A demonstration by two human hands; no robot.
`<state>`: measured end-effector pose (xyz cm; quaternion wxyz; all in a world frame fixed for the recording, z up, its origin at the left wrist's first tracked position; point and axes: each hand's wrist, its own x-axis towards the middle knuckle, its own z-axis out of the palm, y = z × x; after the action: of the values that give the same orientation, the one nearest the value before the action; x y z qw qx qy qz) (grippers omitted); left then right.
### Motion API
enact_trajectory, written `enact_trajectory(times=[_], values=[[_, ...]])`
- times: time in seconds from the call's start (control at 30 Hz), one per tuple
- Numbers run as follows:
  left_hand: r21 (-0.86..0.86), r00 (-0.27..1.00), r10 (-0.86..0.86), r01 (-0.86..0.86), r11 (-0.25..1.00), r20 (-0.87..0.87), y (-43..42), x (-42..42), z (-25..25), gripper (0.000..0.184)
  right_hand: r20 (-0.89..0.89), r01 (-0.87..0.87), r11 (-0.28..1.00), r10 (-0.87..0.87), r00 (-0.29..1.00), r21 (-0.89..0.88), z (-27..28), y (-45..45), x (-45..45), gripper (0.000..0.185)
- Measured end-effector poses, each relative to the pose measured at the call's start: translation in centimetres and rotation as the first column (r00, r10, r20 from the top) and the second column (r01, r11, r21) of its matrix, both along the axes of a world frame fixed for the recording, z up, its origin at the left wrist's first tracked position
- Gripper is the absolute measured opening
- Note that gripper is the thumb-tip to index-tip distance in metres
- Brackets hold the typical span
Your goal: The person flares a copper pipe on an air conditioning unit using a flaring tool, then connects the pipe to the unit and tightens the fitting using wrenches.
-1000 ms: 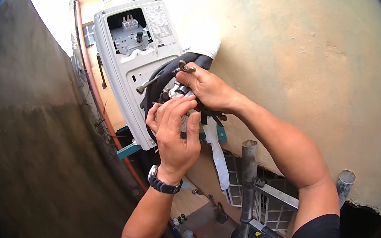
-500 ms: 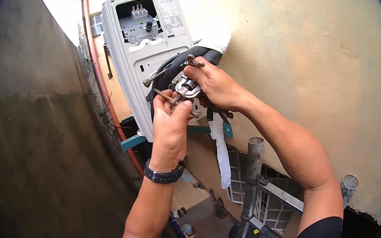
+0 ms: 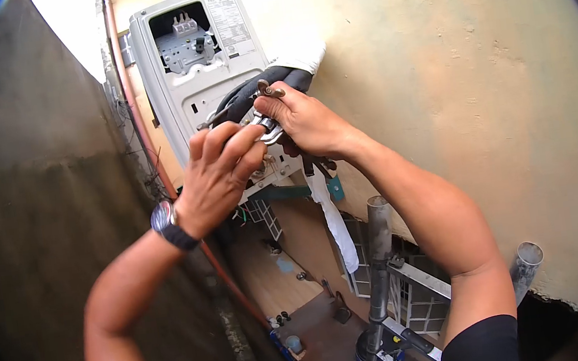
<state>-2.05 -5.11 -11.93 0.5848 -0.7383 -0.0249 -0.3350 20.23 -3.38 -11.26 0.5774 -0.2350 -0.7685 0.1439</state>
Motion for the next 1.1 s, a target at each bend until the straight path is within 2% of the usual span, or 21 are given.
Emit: enact_trajectory(times=[0.03,0.07,0.1,0.13,0.17,0.2,0.23,0.27,0.33,0.47,0.53,0.67,0.73,0.8,0.83,0.87,0.93,0.97,1.0,1.07,1.1], values=[[-0.029,0.988,-0.005,0.010,1.000,0.152,-0.9,0.1,-1.2,0.051,-0.007,-0.039,0.998,0.039,0.999,-0.053,0.2,-0.3,0.0,0.036],[-0.135,0.923,-0.112,0.172,0.976,0.368,-1.2,0.5,-3.5,0.043,-0.014,-0.076,0.991,0.075,0.997,-0.108,0.3,-0.4,0.0,0.036],[-0.391,0.797,-0.175,0.458,0.798,0.578,-1.5,0.9,-6.8,0.034,-0.024,-0.065,0.995,0.064,0.998,-0.079,0.4,-0.3,-0.3,0.034],[-0.508,0.631,-0.131,0.716,0.479,0.765,-1.7,1.7,-8.9,0.034,-0.021,-0.065,0.995,0.063,0.998,-0.072,0.7,-0.5,-0.5,0.034],[-0.478,0.481,-0.012,0.867,-0.145,0.877,-2.9,2.7,-8.7,0.042,-0.053,-0.070,0.993,0.065,0.996,-0.099,0.8,-0.7,-0.7,0.033],[-0.162,0.396,0.198,0.709,-0.686,0.897,-4.0,3.4,-8.3,0.055,-0.080,-0.080,0.988,0.069,0.994,-0.133,0.8,-0.9,-1.0,0.032],[0.013,0.345,0.233,0.535,-0.844,0.909,-2.7,3.9,-7.4,0.069,-0.076,-0.068,0.991,0.059,0.995,-0.116,0.9,-1.1,-1.2,0.030],[0.038,0.280,0.204,0.503,-0.864,0.938,-2.3,4.7,-6.8,0.070,-0.037,-0.043,0.999,0.042,0.998,-0.025,0.7,-0.1,-0.9,0.029],[-0.040,0.307,0.138,0.508,-0.860,0.942,-3.0,5.7,-5.1,0.058,0.009,0.008,0.990,-0.009,1.000,0.140,0.4,1.1,-0.6,0.030],[-0.003,0.295,0.174,0.514,-0.858,0.939,-4.6,7.4,-5.2,0.046,-0.001,0.082,0.984,-0.083,0.997,0.160,-0.1,0.8,-0.4,0.032],[0.155,0.173,0.233,0.375,-0.914,0.957,-6.3,8.3,-4.9,0.036,0.027,0.136,0.973,-0.144,0.989,0.188,0.3,1.1,-0.4,0.035],[0.097,0.228,0.177,0.321,-0.942,0.957,-8.9,9.5,-5.1,0.044,0.012,0.135,0.978,-0.139,0.990,0.157,0.6,2.6,-0.2,0.037],[0.118,0.200,0.199,0.357,-0.927,0.960,-9.3,9.8,-5.4,0.047,0.019,0.124,0.983,-0.128,0.992,0.138,0.5,2.2,-0.2,0.037],[-0.173,0.359,0.041,0.541,-0.823,0.932,-8.0,9.7,-6.0,0.044,0.042,0.074,0.980,-0.083,0.996,0.183,0.5,2.2,0.2,0.039],[-0.186,0.372,0.050,0.572,-0.798,0.927,-7.4,9.7,-6.4,0.042,0.024,0.181,0.943,-0.196,0.980,0.279,0.1,1.9,-0.3,0.038],[-0.186,0.373,0.051,0.571,-0.799,0.926,-6.6,10.0,-7.4,0.042,0.024,0.183,0.943,-0.197,0.980,0.278,0.3,1.3,0.1,0.038],[-0.413,0.526,0.096,0.756,-0.507,0.845,-3.9,10.6,-10.3,0.037,0.061,0.051,0.973,-0.038,0.997,-0.226,1.3,-1.7,0.1,0.036],[-0.592,0.595,0.068,0.803,-0.060,0.801,-0.3,10.1,-12.2,0.033,0.050,0.015,0.981,-0.005,0.999,-0.193,1.3,-2.2,-0.2,0.035],[-0.631,0.663,0.074,0.664,0.402,0.745,2.7,9.2,-13.3,0.029,0.052,0.019,0.982,-0.009,0.999,-0.190,1.3,-2.4,-0.3,0.035],[-0.627,0.720,0.278,0.271,0.730,0.635,4.0,6.2,-11.3,0.024,0.048,0.031,0.977,-0.022,0.999,-0.213,1.2,-2.9,0.0,0.037],[-0.603,0.722,0.279,0.234,0.763,0.633,4.3,5.0,-10.3,0.023,0.035,0.047,0.974,-0.040,0.999,-0.221,1.5,-3.7,-0.3,0.039]])
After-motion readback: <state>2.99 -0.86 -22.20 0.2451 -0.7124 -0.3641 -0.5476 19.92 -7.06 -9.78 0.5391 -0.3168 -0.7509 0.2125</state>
